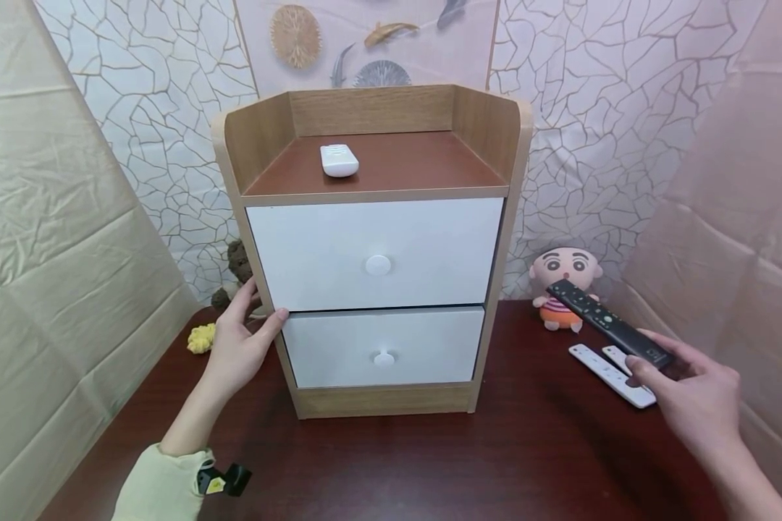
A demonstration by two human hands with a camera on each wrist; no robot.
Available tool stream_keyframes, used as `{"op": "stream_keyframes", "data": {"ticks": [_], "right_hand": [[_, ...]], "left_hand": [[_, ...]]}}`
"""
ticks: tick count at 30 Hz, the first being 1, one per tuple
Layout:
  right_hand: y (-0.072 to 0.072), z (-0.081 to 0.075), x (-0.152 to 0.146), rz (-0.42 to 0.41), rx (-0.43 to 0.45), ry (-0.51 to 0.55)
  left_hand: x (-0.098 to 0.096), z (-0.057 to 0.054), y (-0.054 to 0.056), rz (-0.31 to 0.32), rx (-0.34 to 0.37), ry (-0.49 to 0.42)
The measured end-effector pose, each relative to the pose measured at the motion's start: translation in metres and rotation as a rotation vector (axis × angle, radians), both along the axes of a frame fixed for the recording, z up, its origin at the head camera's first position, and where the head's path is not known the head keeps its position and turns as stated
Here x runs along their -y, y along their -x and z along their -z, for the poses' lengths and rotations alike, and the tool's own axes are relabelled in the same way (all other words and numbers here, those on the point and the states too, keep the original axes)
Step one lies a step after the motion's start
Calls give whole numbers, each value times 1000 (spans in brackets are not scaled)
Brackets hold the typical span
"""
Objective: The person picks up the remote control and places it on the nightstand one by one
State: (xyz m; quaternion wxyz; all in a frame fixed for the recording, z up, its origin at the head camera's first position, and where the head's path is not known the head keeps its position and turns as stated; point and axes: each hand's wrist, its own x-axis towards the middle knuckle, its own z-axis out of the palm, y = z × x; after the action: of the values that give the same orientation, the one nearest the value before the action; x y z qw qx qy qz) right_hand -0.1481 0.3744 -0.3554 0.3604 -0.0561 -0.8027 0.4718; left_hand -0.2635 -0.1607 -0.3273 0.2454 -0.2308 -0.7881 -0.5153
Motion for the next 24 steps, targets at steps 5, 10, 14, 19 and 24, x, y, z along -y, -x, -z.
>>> {"op": "stream_keyframes", "data": {"ticks": [5, 10, 14, 19, 24], "right_hand": [[-1, -10, 4, 10, -34, 7], [-3, -19, 11, 34, -80, 19], [-5, -27, 15, 24, -111, 56], [-9, -38, 21, -28, -147, 138], [-13, -47, 28, -65, -183, 166]], "left_hand": [[0, 0, -1, 7, -6, 1], [0, 0, -1, 17, -12, 5], [-1, 0, -2, 17, -11, 3], [0, 0, -1, 16, -16, -2], [0, -1, -1, 17, -13, -4]]}}
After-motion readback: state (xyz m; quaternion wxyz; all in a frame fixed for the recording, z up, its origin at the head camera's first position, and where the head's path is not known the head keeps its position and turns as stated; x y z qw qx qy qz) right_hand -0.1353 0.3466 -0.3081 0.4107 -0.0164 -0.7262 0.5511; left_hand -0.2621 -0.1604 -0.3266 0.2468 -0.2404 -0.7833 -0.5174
